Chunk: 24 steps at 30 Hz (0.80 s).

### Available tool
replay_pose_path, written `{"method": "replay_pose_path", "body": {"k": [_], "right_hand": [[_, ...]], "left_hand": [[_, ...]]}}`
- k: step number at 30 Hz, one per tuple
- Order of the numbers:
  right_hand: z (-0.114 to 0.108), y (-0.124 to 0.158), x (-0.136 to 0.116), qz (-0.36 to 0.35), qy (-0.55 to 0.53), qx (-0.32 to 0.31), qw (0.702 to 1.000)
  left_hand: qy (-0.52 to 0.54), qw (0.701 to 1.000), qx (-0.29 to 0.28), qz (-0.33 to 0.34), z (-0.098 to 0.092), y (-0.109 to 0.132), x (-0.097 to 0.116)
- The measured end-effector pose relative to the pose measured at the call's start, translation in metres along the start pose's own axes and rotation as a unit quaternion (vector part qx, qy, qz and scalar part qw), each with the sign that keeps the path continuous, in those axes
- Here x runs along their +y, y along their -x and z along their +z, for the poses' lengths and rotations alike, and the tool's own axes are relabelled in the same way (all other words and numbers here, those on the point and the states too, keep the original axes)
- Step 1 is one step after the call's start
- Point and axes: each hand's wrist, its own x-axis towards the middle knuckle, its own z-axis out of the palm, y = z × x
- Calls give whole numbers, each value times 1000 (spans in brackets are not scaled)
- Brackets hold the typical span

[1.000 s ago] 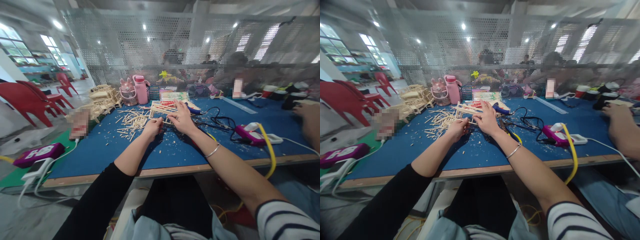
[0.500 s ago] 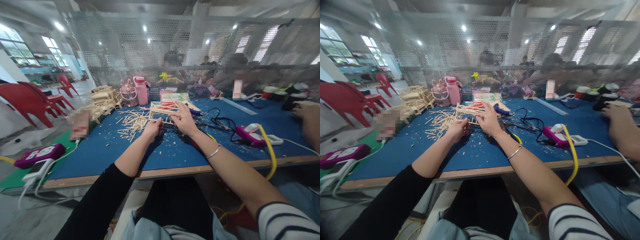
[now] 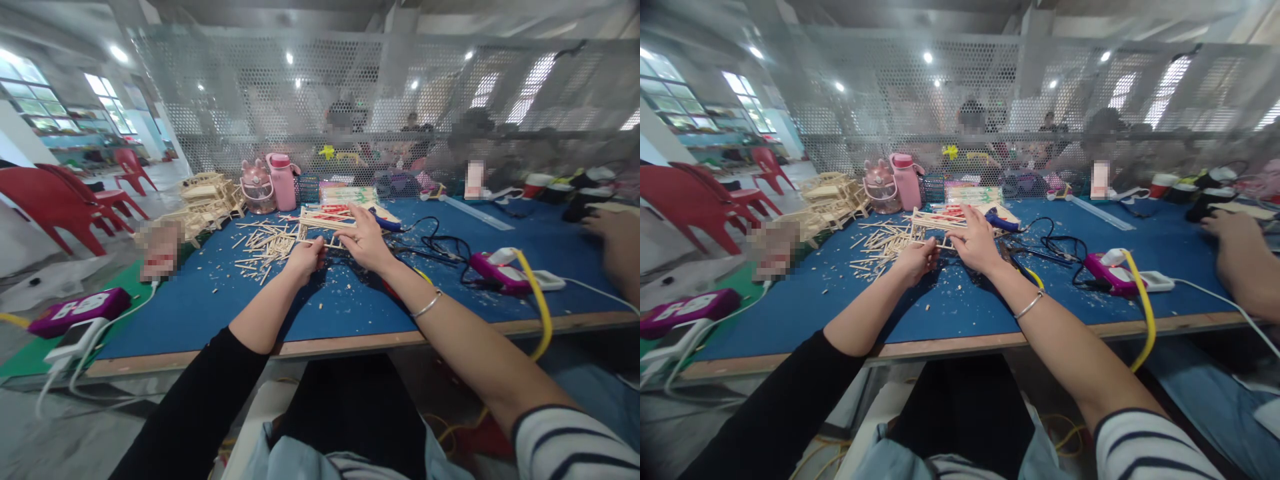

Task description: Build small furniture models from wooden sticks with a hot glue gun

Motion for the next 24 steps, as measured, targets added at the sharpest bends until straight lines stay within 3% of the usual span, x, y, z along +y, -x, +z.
{"method": "replay_pose_path", "body": {"k": [24], "right_hand": [[0, 0, 1, -5, 8, -20, 1000]], "left_hand": [[-2, 1000, 6, -7, 0, 0, -1]]}}
